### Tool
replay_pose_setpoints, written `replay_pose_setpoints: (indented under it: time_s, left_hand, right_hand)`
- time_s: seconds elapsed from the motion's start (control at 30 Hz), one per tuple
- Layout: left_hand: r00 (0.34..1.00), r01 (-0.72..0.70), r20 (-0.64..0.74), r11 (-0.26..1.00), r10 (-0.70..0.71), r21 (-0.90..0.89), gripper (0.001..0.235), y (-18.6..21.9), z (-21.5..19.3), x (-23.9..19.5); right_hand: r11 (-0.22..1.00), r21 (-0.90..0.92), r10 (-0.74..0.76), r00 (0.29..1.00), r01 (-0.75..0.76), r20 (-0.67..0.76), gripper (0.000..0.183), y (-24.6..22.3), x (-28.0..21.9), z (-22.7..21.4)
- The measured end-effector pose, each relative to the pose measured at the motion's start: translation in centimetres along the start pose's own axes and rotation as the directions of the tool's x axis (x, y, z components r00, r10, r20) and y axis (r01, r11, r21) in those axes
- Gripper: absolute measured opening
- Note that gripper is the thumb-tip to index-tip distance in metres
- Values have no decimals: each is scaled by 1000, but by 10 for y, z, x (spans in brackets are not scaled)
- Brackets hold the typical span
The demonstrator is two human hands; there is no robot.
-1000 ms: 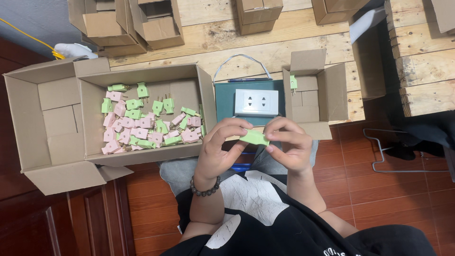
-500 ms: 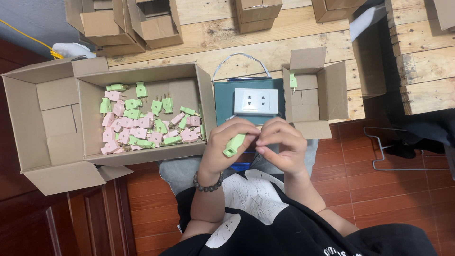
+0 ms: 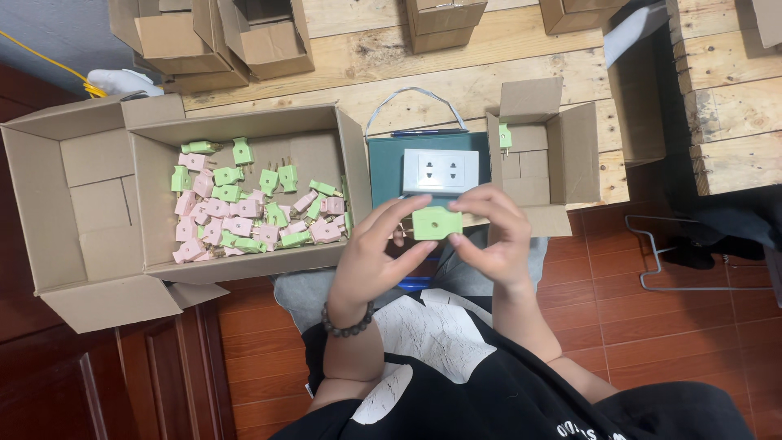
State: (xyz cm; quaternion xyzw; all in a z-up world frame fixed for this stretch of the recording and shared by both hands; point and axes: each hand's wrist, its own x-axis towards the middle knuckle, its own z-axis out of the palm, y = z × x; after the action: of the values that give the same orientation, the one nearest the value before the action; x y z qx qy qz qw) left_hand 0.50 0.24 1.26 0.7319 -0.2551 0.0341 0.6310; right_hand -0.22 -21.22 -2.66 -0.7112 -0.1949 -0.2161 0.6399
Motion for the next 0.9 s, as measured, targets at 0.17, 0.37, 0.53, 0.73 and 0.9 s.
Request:
replay_pose_setpoints:
  time_s: [0.17,0.37,0.53,0.73,0.9]
  left_hand:
    - [995,-76,-62,997,76,4,45,-1,0,-5]
    - [974,-201,-102,979,204,34,41,3,16,-2]
    - [961,-255,-87,962,263,100,40,-3,21,-2]
    - [975,-153,-143,980,170,127,42,-8,4,-4]
    - [986,-123,-116,992,122,-8,40,-7,10,-4]
  right_hand:
    - [1000,2,-25,999,25,26,27,6,1,-8]
    - [988,-144,-34,982,62,188,39,3,1,6]
    - [988,-139,-34,979,63,203,43,7,-4,6]
    - [981,-101,-157,983,167,99,24,16,-3,-15]
    - [995,-38,-85,989,90,123,31,12,-1,-2]
